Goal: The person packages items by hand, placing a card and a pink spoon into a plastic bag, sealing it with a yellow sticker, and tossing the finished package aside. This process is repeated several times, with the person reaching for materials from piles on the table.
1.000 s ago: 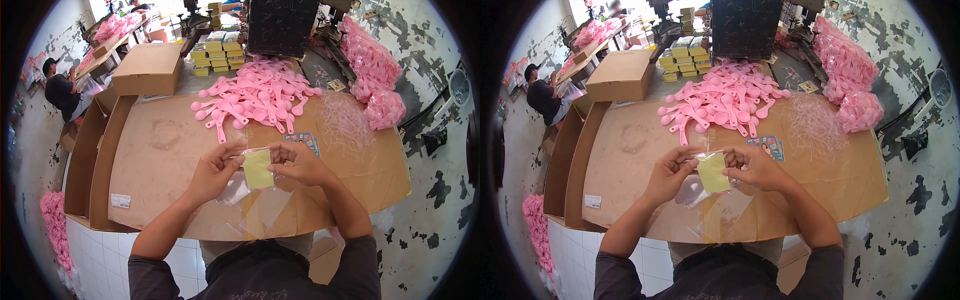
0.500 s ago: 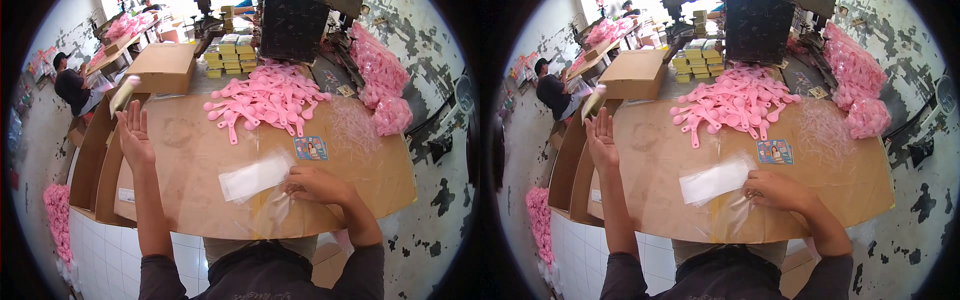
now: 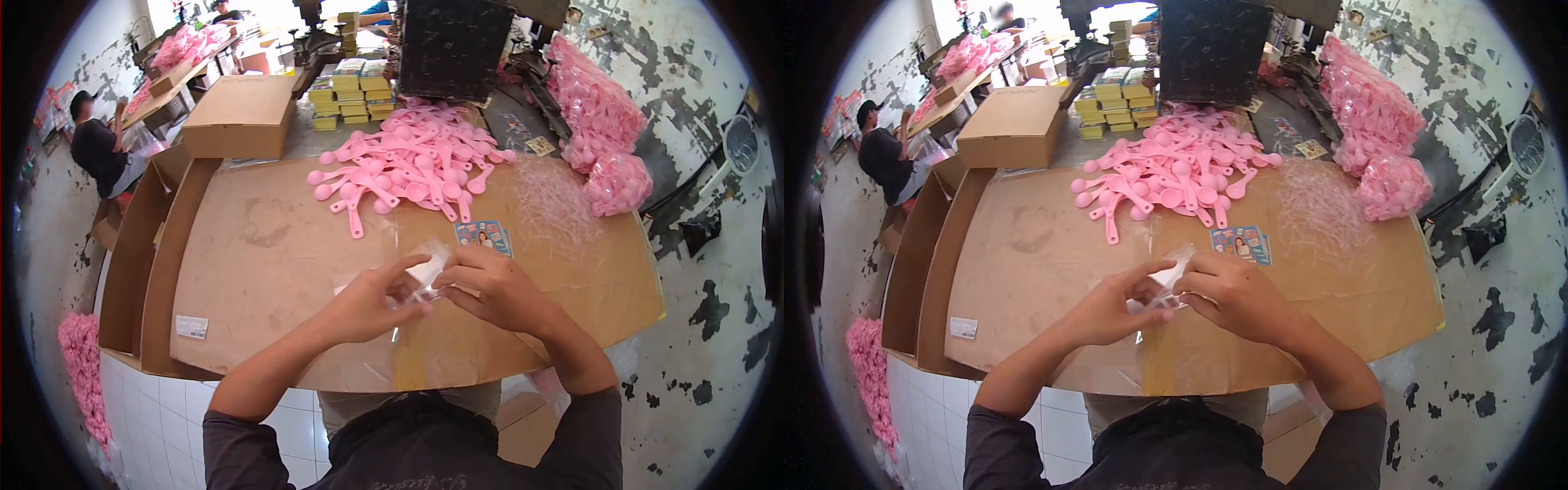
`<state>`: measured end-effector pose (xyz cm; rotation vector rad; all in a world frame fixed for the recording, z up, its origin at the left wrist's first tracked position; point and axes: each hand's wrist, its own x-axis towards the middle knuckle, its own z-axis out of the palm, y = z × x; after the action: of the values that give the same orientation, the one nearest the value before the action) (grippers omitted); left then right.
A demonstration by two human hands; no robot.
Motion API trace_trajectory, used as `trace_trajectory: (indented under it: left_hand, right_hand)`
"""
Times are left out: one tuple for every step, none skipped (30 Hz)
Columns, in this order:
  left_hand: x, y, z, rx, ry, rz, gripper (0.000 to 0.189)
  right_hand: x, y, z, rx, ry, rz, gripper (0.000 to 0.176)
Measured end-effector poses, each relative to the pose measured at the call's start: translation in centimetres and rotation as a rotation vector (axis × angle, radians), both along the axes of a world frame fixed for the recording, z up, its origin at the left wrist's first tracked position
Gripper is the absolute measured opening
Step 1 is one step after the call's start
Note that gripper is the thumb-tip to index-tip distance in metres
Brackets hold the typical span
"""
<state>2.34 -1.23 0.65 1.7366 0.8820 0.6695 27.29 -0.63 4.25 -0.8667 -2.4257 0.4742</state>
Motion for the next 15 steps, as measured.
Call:
trace_trajectory:
  left_hand:
    - [-0.4,0.4,-0.9,-0.108,-0.066,-0.017,0.049]
    - [-0.8,0.9,-1.6,-0.216,-0.127,-0.033,0.049]
    - [-1.1,1.3,-2.1,-0.226,-0.157,-0.017,0.047]
    - [-1.4,1.7,-2.5,-0.237,-0.187,0.002,0.044]
    - [-1.7,1.9,-2.7,-0.248,-0.219,0.025,0.042]
    - [-2.0,1.9,-2.6,-0.279,-0.261,0.034,0.039]
    - [-2.3,2.0,-2.4,-0.309,-0.301,0.042,0.036]
    - [-2.4,2.1,-2.2,-0.338,-0.341,0.050,0.033]
    - [-2.4,2.1,-2.2,-0.311,-0.321,0.056,0.030]
    - [-2.5,2.1,-2.4,-0.284,-0.301,0.062,0.028]
    - [-2.4,2.2,-2.5,-0.259,-0.281,0.067,0.026]
    - [-2.4,2.2,-2.3,-0.310,-0.297,0.062,0.025]
    - [-2.3,2.1,-1.9,-0.362,-0.313,0.057,0.024]
    - [-2.2,2.1,-1.7,-0.414,-0.326,0.050,0.024]
    - [-2.2,2.2,-2.0,-0.397,-0.319,0.061,0.022]
  right_hand:
    - [0.3,0.2,0.1,-0.004,0.026,-0.006,0.020]
    - [0.5,0.5,0.1,-0.006,0.055,-0.010,0.023]
    - [1.5,1.7,-0.2,-0.006,0.037,-0.122,0.027]
    - [3.3,3.6,-1.0,-0.007,0.019,-0.230,0.031]
    - [5.1,5.0,-2.0,-0.009,-0.001,-0.334,0.035]
    - [6.5,6.0,-3.1,0.030,-0.082,-0.352,0.037]
    - [7.8,7.0,-4.3,0.070,-0.162,-0.369,0.040]
    - [8.4,7.6,-5.1,0.112,-0.241,-0.387,0.042]
    - [8.3,7.9,-5.7,0.085,-0.223,-0.378,0.041]
    - [8.3,7.9,-6.2,0.058,-0.204,-0.369,0.041]
    - [8.4,7.9,-6.6,0.029,-0.186,-0.359,0.040]
    - [8.4,8.0,-6.5,0.022,-0.167,-0.356,0.039]
    - [8.5,8.1,-6.4,0.014,-0.147,-0.352,0.038]
    - [8.6,8.1,-6.3,0.005,-0.125,-0.349,0.036]
    - [8.8,8.2,-6.3,-0.003,-0.072,-0.349,0.034]
